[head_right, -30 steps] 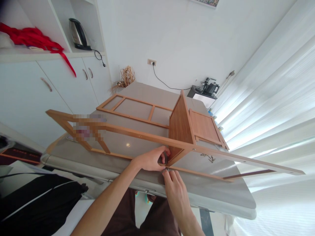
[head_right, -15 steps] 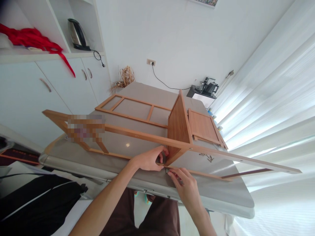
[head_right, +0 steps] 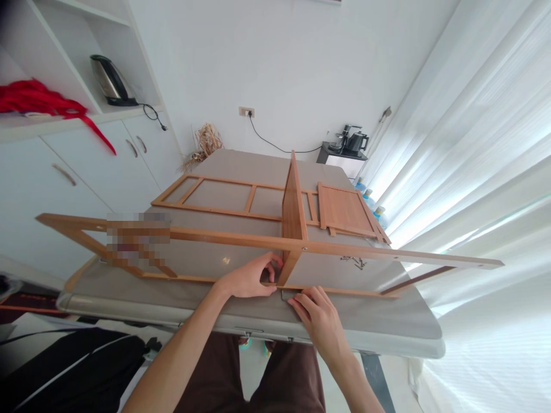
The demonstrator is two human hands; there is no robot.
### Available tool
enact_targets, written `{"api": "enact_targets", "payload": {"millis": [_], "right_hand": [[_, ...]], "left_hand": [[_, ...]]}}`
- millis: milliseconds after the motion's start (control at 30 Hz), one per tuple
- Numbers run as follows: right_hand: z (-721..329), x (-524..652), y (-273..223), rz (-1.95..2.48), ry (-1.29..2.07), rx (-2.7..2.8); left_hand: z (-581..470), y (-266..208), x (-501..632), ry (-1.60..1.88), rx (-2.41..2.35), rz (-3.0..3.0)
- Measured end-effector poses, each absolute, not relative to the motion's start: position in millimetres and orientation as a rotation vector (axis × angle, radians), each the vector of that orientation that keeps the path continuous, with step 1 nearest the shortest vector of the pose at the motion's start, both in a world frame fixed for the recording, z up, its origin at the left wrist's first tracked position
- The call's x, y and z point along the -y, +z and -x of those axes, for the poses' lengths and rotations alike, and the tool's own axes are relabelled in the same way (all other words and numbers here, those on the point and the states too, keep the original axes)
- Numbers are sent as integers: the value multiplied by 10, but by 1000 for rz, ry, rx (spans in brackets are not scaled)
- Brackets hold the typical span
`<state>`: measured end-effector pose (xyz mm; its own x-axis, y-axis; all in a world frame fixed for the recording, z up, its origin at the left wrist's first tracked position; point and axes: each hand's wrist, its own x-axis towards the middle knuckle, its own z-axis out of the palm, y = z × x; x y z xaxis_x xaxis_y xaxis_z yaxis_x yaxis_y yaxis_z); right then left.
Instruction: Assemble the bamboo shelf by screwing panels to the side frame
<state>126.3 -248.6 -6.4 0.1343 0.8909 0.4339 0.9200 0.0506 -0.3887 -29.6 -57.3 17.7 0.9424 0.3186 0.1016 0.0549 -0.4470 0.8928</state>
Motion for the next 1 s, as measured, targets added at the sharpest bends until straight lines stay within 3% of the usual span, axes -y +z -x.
{"api": "enact_targets", "payload": {"millis": [1000], "right_hand": [[-1083, 2550, 137, 1830, 64, 1658]], "left_hand": [[297, 180, 573, 288, -290, -2024]]}}
